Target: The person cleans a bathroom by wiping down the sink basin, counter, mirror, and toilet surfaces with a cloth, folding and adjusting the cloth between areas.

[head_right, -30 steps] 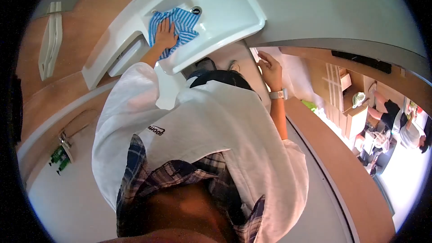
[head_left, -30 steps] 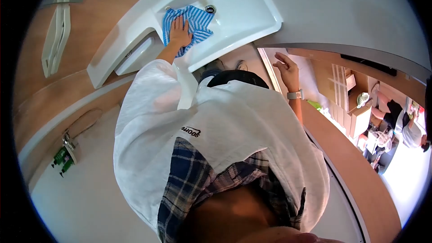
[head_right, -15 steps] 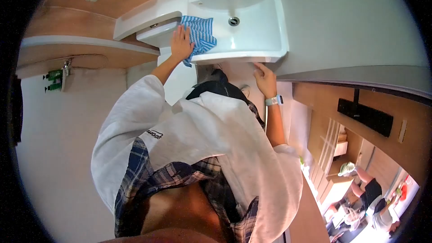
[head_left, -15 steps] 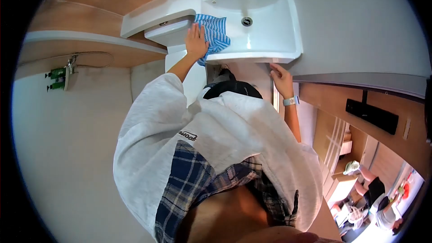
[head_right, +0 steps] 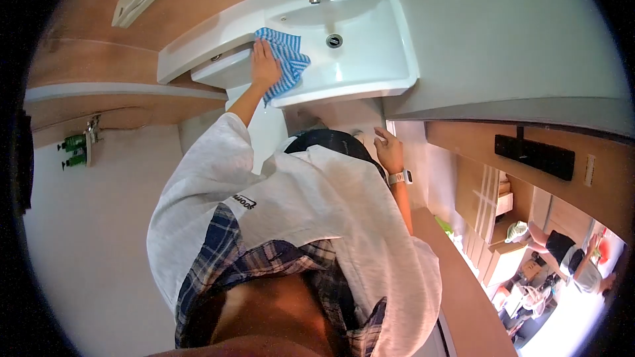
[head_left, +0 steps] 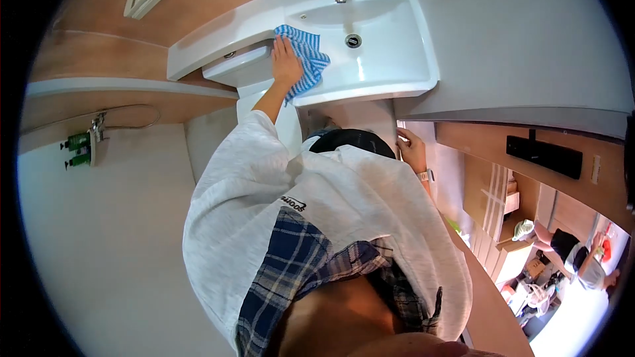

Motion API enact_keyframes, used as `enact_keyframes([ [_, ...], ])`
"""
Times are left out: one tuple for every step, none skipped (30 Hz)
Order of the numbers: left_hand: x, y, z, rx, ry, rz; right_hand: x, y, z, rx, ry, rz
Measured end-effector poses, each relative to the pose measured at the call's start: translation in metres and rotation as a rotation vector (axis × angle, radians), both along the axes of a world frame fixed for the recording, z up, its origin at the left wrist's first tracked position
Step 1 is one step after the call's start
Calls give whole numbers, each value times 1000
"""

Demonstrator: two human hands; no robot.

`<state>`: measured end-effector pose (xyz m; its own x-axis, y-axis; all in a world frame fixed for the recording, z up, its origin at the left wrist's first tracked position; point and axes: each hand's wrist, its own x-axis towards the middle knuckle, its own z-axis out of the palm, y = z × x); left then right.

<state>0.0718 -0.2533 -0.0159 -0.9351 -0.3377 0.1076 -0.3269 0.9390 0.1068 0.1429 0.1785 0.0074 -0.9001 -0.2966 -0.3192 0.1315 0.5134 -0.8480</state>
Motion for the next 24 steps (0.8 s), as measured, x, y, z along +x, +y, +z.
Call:
enact_keyframes([
  [-10, -6, 2, 22, -33, 26, -2, -1, 2, 74, 43, 25],
  [-19, -11, 4, 34, -30, 20, -3, -2, 5, 87, 46, 20],
  [-29, -17, 4, 41, -22, 37, -5, -6, 14, 118, 53, -4],
  [-38, -23, 3, 48, -14, 55, -7, -11, 20, 150, 60, -28],
  [-44, -27, 1, 60, -13, 49, -8, -13, 19, 154, 44, -45],
  [-52, -32, 3, 66, 9, 46, -9, -16, 17, 164, 49, -50],
  [-60, -37, 5, 73, 28, 44, -11, -21, 12, 143, 9, -96],
  [-68, -42, 6, 83, 30, 37, -12, -25, 6, 121, -33, -143],
  [-76, -46, 7, 99, 47, 24, -15, -31, 4, 62, -130, -138],
  [-84, -50, 7, 118, 63, 12, -19, -38, 1, 75, -130, -145],
  [-93, -54, 8, 132, 62, 7, -21, -47, -3, 30, -242, -212],
  [-103, -58, 11, 127, 59, -23, -25, -59, -3, -15, -355, -279],
  [-113, -62, 11, 122, 56, -55, -34, -74, 11, -56, -458, -284],
  [-122, -64, 10, 136, 57, -61, -42, -90, 24, -91, -515, -336],
  [-131, -66, 9, 96, 29, -141, -49, -101, 24, -118, -515, -374],
  [-140, -67, 7, 55, 0, -221, -56, -111, 21, -147, -515, -412],
  [-149, -66, 4, 68, 1, -227, -64, -120, 17, -118, -523, -436],
  [-156, -60, 3, 80, 9, -283, -69, -130, 17, -105, -524, -454],
  [-161, -54, 2, 90, 16, -341, -70, -131, 1, -66, -546, -447],
  [-169, -48, -1, 99, 11, -353, -69, -133, -14, -31, -569, -442],
  [-177, -40, -4, 112, 49, -410, -69, -134, -22, -22, -561, -457],
  [-183, -32, -7, 125, 90, -467, -69, -134, -25, -12, -550, -471],
  [-189, -25, -10, 141, 119, -510, -67, -132, -27, 18, -530, -464],
  [-192, -20, -9, 146, 124, -513, -68, -129, -29, 22, -525, -469],
])
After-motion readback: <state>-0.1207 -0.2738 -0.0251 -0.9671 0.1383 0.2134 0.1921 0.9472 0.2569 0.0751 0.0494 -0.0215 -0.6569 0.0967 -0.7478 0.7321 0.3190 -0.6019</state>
